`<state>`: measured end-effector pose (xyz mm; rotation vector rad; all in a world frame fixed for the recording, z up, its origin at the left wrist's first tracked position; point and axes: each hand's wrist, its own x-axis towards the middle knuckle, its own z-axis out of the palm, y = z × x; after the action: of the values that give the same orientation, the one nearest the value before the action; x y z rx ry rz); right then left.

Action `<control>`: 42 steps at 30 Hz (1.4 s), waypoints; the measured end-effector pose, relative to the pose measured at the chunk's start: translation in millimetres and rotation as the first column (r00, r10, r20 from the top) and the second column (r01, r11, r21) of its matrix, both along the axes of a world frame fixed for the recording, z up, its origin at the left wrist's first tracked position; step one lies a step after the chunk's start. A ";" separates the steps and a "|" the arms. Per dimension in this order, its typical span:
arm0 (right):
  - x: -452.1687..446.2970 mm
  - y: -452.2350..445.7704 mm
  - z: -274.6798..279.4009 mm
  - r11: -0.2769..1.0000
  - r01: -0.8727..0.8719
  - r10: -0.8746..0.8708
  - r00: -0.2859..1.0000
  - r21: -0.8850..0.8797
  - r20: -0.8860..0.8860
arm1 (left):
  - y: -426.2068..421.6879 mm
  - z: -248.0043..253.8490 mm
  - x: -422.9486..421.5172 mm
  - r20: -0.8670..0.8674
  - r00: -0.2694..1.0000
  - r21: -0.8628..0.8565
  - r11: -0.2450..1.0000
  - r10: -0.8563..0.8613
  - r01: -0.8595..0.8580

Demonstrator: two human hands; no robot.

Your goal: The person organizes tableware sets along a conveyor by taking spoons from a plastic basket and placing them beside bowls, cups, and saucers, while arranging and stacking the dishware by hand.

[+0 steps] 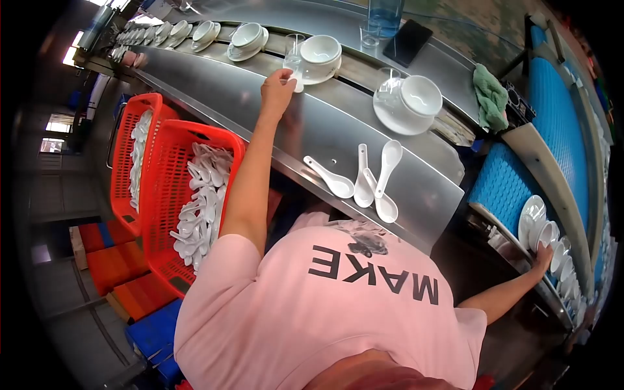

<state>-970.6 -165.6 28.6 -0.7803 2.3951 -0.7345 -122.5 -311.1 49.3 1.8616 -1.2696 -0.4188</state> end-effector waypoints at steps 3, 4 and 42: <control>42.0 0.4 14.4 0.963 -0.142 0.170 0.980 -0.230 0.105 | 1.7 -19.8 7.5 0.008 0.998 -0.138 0.989 0.060 -0.059; 40.0 -2.1 7.0 0.959 -0.167 0.197 0.974 -0.230 0.110 | 2.7 -23.1 10.9 -0.033 0.995 -0.167 0.981 0.096 -0.100; 115.6 -22.3 57.1 0.982 0.147 -0.021 0.701 0.116 -0.713 | 63.4 20.2 -52.0 -0.251 0.928 0.308 0.886 -0.277 0.348</control>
<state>-855.0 -188.0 85.7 -1.0250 3.1541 -0.2592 -174.5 -247.6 69.5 1.8368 -1.4304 -1.0413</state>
